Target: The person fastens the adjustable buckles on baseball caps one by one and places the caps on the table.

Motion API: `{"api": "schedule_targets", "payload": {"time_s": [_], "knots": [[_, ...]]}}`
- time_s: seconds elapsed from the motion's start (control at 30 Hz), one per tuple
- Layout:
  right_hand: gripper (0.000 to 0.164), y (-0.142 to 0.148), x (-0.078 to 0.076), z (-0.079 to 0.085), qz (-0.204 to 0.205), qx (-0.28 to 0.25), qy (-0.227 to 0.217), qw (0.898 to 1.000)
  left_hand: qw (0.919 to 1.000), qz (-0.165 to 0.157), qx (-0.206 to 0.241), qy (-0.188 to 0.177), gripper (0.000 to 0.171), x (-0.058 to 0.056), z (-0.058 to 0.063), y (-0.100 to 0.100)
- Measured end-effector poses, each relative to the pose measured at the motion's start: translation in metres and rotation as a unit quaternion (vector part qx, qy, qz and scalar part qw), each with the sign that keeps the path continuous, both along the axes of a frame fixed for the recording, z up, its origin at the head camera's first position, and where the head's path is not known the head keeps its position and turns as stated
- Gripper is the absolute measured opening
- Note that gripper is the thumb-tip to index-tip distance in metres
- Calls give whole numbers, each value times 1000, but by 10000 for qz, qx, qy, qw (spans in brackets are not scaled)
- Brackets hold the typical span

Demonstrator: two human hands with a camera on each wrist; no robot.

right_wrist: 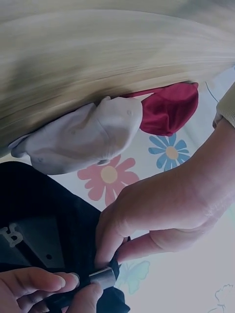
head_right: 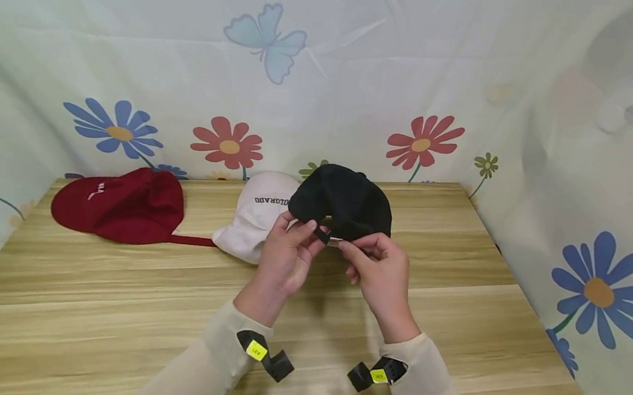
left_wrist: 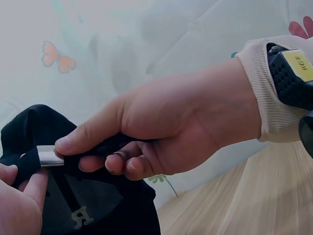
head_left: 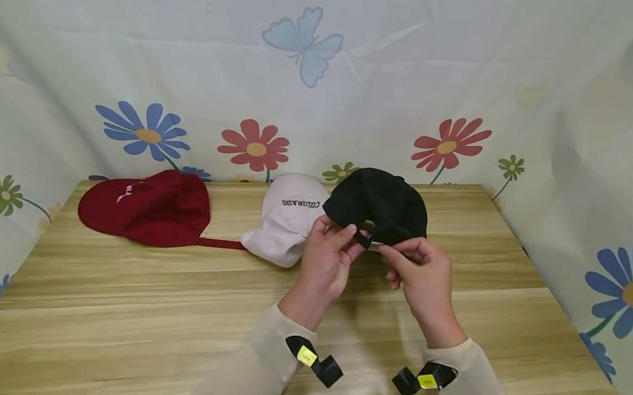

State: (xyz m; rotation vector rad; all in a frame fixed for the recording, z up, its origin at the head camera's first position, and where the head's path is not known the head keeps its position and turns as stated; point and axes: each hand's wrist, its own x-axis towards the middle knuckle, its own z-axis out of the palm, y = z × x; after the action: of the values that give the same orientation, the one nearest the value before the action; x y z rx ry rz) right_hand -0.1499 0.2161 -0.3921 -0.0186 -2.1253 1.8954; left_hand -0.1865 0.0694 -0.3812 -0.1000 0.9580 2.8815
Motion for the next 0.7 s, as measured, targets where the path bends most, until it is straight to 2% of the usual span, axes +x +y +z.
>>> {"api": "schedule_targets", "payload": {"time_s": [0.4, 0.7], "knots": [[28, 20, 15, -5, 167, 191, -214, 9994, 9998, 155, 117, 55, 28, -2, 0, -2], [24, 42, 20, -10, 402, -279, -286, 9984, 9997, 172, 143, 15, 26, -2, 3, -4]]}}
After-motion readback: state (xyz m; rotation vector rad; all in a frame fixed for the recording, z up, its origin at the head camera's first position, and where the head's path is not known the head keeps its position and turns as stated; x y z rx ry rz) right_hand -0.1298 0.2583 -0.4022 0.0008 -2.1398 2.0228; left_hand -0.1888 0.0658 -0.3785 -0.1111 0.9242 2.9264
